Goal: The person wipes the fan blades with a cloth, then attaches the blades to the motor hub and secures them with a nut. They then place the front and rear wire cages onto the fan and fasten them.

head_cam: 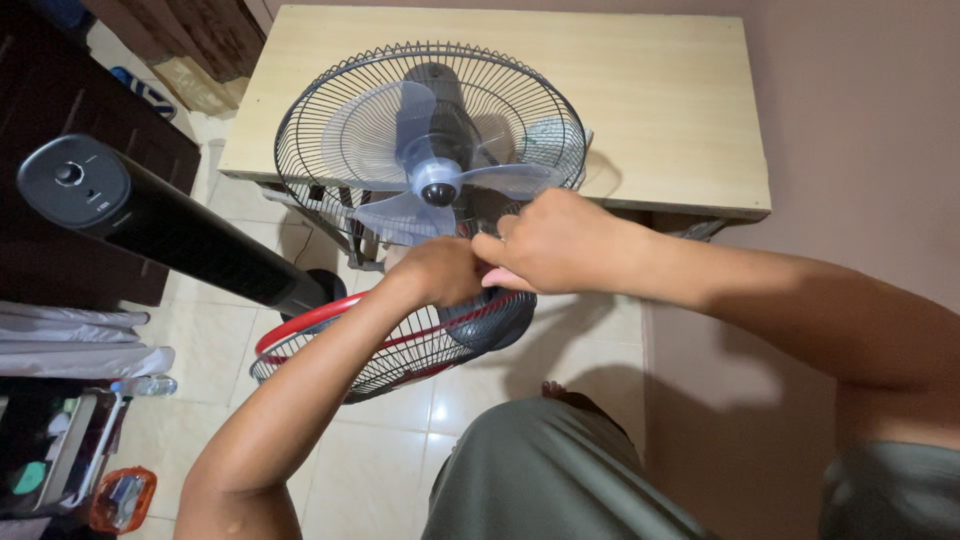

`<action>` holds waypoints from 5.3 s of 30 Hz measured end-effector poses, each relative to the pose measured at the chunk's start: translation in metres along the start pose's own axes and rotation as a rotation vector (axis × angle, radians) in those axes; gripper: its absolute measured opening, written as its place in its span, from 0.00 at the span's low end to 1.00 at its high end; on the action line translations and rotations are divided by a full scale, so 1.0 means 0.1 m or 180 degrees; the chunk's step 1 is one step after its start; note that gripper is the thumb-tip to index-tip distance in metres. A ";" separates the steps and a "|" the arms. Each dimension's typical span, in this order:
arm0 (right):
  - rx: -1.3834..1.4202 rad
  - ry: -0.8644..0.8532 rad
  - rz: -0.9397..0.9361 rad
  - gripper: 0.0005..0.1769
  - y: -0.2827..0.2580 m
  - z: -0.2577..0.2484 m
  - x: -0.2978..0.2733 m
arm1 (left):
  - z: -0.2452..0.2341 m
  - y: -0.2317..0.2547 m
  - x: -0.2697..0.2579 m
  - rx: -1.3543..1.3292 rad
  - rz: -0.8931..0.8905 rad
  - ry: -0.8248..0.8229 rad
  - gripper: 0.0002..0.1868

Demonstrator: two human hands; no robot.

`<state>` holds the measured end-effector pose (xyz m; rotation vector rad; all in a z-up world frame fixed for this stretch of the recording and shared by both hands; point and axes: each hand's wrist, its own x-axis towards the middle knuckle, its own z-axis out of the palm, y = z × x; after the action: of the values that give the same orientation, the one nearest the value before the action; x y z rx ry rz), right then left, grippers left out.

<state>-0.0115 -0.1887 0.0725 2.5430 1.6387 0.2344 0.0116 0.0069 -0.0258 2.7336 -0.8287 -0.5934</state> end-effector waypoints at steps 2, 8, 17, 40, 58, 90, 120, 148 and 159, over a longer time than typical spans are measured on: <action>-0.0018 0.0263 -0.0051 0.25 0.01 -0.03 -0.01 | -0.01 -0.01 0.00 0.0006 -0.0035 0.0006 0.15; 0.0159 0.0966 -0.0055 0.19 0.09 -0.28 -0.08 | -0.11 0.05 -0.13 -0.0242 -0.0419 -0.0049 0.19; 0.1789 0.2897 0.1406 0.12 0.62 -0.54 -0.99 | -0.16 -0.15 -0.29 -0.0650 -0.0132 0.0031 0.22; 0.2826 0.2738 0.4101 0.17 2.41 3.92 -1.24 | -0.61 -0.29 -0.88 -0.2207 -0.0127 -0.0257 0.25; 0.1582 0.1722 0.3558 0.24 2.24 4.27 -0.65 | -0.47 -0.03 -0.76 -0.1869 -0.0383 0.0231 0.23; 0.4966 0.2015 0.1635 0.16 0.34 2.25 -1.02 | -0.73 -0.50 -0.85 -0.2479 0.0297 0.0114 0.23; 0.5922 0.3283 0.2035 0.11 0.44 2.17 -1.26 | -0.51 -1.05 -1.49 -0.2281 0.0710 0.2139 0.16; 0.5999 0.4139 0.1227 0.22 0.58 1.74 -1.53 | 1.56 -2.00 -0.80 -0.5947 0.1464 0.3035 0.23; 0.5830 0.4370 0.1122 0.21 0.51 1.65 -1.54 | 1.48 -1.59 -0.90 -0.5866 0.1287 0.3506 0.27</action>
<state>0.0026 -0.3510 -0.0914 4.7329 2.1422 1.1858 -0.0453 0.1739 -0.1810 0.8027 -0.1682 0.2696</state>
